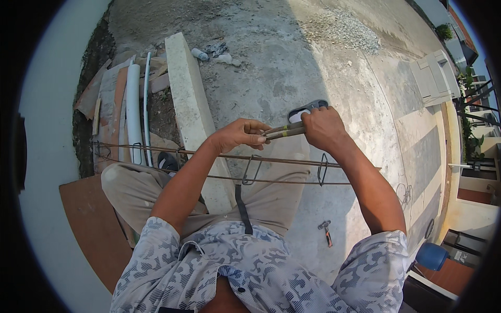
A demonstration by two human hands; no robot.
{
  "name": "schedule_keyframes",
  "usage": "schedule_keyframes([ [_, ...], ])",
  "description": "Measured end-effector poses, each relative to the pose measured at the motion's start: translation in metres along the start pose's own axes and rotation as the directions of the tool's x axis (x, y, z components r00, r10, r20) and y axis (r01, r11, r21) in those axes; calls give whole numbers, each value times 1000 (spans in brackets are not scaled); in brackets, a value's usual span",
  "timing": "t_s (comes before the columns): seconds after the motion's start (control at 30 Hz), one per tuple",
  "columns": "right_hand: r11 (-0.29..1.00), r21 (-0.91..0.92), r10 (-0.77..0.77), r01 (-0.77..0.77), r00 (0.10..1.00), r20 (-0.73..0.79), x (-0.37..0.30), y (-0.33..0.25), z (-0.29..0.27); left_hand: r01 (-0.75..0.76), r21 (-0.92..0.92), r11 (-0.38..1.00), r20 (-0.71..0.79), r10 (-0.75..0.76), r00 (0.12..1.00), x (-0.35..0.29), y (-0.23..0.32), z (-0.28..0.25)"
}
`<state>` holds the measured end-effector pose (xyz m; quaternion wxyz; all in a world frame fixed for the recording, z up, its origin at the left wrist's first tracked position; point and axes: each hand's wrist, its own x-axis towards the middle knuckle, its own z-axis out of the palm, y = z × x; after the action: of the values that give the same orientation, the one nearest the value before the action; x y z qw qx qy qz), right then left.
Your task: The person is assembling a rebar cage by tying longitudinal bars and stirrups together using wire and pliers.
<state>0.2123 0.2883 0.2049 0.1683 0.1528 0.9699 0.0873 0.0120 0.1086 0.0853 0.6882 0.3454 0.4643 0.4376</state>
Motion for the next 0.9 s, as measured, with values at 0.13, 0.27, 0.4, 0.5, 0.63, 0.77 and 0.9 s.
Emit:
schedule_keyframes([
  [0.13,882,383,197,-274,953,230,-23,-32,0,-146,-724,674,-17,195,981,-26,-5,0],
  [0.27,618,679,237,-397,917,321,-22,-71,21,-334,-605,723,-431,56,901,-33,-32,15],
  [0.4,552,751,234,-364,931,279,-13,-112,31,-366,-521,771,-562,13,827,-50,-26,21],
  [0.5,541,773,192,-331,944,270,2,-137,32,-319,-366,874,-687,-23,726,-74,-28,8],
  [0.63,549,797,127,-253,967,220,30,-169,28,-426,-441,790,-745,-57,664,-111,-40,-11],
  [0.77,425,891,38,-159,987,158,75,-186,44,-470,-377,798,-866,-125,484,-146,-55,-17],
  [0.9,477,872,62,-110,994,91,128,-209,61,-439,-292,850,-930,-144,338,-162,-70,-28],
])
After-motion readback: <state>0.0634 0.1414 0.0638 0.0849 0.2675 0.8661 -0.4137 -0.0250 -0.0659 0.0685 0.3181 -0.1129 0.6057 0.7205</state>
